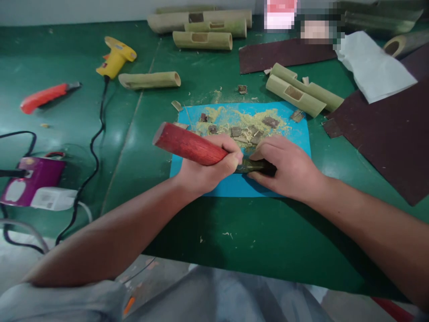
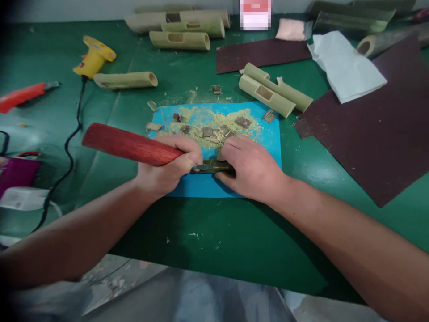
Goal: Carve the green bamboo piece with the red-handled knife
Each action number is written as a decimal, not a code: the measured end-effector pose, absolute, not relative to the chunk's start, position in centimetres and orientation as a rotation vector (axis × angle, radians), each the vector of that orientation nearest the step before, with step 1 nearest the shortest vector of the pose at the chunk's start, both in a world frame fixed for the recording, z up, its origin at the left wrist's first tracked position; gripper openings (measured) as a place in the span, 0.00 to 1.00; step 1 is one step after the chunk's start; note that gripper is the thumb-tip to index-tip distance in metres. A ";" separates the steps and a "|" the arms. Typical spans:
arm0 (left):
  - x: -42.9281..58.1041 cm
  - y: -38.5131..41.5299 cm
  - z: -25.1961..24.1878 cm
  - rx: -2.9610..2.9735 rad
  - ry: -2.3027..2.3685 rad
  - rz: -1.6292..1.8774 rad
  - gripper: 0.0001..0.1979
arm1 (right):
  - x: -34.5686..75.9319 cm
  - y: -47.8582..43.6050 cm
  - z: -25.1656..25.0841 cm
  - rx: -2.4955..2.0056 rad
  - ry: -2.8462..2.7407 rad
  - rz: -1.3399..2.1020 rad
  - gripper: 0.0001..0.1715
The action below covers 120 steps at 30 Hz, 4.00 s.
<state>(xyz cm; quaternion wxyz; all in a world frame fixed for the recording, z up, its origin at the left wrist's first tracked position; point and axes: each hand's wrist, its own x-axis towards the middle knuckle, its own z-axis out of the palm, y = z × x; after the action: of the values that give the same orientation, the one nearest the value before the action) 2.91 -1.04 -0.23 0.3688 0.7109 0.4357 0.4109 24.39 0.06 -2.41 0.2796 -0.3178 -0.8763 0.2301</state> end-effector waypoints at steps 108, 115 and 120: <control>4.2 -2.1 -0.6 1.621 1.344 1.376 0.16 | 24.4 0.1 -2.4 -0.854 -2.350 0.592 0.05; 3.9 -1.5 -0.3 1.578 1.314 1.330 0.16 | 24.3 0.1 -2.4 -0.872 -2.351 0.595 0.04; 3.1 -1.4 0.4 1.842 1.327 1.211 0.09 | 24.2 -0.3 -2.1 -0.937 -2.393 0.489 0.08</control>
<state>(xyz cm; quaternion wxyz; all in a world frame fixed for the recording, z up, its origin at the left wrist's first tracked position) 3.13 -1.36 0.42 0.2805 0.6872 0.4951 0.4516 24.22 -0.25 -2.09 0.2597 -0.3460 -0.8833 0.1805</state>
